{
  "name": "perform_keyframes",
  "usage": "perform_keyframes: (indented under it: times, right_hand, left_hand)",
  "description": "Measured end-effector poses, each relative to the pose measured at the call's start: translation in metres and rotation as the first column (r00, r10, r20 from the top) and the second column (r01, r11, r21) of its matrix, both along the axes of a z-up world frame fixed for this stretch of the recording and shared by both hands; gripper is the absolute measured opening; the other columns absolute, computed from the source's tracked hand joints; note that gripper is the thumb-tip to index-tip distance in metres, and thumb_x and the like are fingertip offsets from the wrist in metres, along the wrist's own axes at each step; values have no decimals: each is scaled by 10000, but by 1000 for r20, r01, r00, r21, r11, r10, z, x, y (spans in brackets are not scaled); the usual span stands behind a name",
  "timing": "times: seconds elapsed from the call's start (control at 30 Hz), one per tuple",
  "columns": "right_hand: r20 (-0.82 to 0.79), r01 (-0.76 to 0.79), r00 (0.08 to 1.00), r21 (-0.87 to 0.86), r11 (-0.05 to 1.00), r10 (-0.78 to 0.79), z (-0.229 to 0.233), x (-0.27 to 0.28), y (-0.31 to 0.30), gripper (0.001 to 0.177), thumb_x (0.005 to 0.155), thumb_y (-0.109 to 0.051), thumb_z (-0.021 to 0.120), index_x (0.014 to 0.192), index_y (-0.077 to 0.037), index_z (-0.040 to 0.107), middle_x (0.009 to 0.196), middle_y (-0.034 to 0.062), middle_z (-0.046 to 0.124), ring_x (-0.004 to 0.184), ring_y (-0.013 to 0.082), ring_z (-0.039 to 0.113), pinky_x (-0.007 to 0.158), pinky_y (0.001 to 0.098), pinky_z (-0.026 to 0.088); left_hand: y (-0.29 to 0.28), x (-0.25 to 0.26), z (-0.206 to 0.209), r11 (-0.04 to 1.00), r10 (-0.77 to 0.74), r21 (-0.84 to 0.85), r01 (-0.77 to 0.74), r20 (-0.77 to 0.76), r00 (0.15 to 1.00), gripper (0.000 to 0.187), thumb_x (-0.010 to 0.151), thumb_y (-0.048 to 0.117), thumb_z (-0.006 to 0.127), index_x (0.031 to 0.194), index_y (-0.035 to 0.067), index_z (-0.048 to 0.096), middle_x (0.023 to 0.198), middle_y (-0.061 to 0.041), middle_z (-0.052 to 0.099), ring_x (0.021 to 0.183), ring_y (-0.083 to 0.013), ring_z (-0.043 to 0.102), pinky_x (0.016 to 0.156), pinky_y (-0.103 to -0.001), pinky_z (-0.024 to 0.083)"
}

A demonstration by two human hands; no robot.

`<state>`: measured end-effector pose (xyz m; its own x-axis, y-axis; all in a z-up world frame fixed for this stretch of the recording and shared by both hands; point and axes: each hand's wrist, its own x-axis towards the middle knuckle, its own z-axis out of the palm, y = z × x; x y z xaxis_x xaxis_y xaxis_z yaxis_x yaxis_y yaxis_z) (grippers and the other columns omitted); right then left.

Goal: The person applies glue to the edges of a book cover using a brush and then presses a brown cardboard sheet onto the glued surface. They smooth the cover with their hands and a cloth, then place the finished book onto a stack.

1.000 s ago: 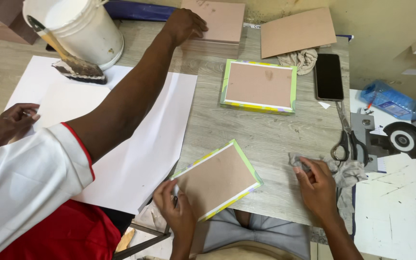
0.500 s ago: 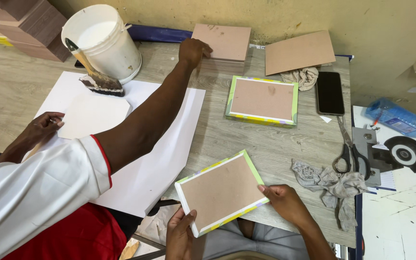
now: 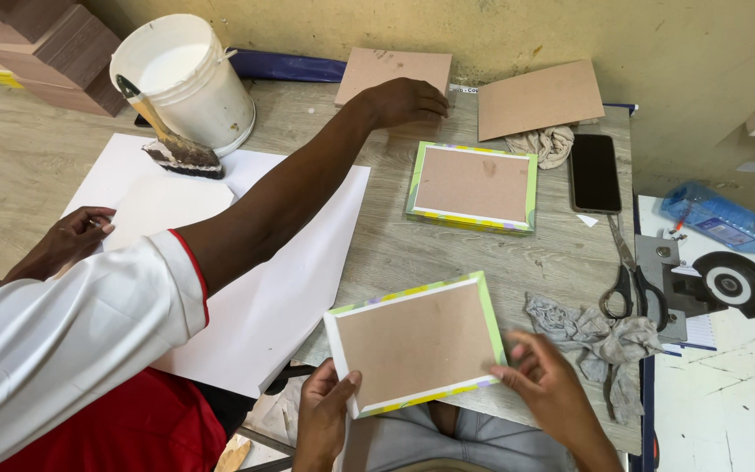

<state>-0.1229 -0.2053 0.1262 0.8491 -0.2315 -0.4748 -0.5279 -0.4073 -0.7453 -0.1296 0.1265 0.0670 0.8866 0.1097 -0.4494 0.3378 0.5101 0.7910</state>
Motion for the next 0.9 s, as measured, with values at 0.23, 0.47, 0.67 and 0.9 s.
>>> perform_keyframes:
  times: [0.23, 0.47, 0.67, 0.9]
  right_hand:
    - [590, -158, 713, -393, 906, 380, 42, 7, 25, 609, 937, -319, 773, 1507, -157, 635, 1426, 42, 696, 1346, 241, 604, 1157, 431, 443]
    - [316, -491, 805, -123, 862, 503, 61, 35, 34, 229, 978, -334, 708, 895, -188, 863, 796, -121, 895, 723, 35, 730, 707, 249, 510]
    - [115, -472, 870, -85, 878, 479, 57, 25, 32, 193, 917, -298, 814, 774, -197, 895, 657, -108, 820, 637, 9, 608, 650, 239, 424]
    - [9, -369, 929, 83, 926, 370, 44, 14, 17, 186, 900, -278, 915, 776, -141, 932, 667, -73, 758, 652, 41, 551, 626, 234, 403]
  left_hand:
    - [-50, -7, 35, 835, -490, 318, 449, 61, 869, 49, 945, 34, 787, 992, 25, 797, 831, -64, 726, 738, -156, 634, 640, -283, 467]
    - [-74, 16, 86, 688, -689, 385, 615, 81, 720, 227, 1043, 327, 703, 1068, 106, 748, 856, 57, 603, 786, -57, 541, 693, -250, 413]
    - [-83, 38, 113, 549, -782, 545, 634, 67, 620, 162, 1053, 273, 640, 941, 165, 681, 818, 74, 595, 723, -53, 486, 628, -260, 370]
    - [-84, 37, 110, 472, -843, 549, 690, 50, 536, 212, 1124, 247, 623, 970, 138, 721, 744, 77, 568, 688, -45, 475, 626, -268, 376]
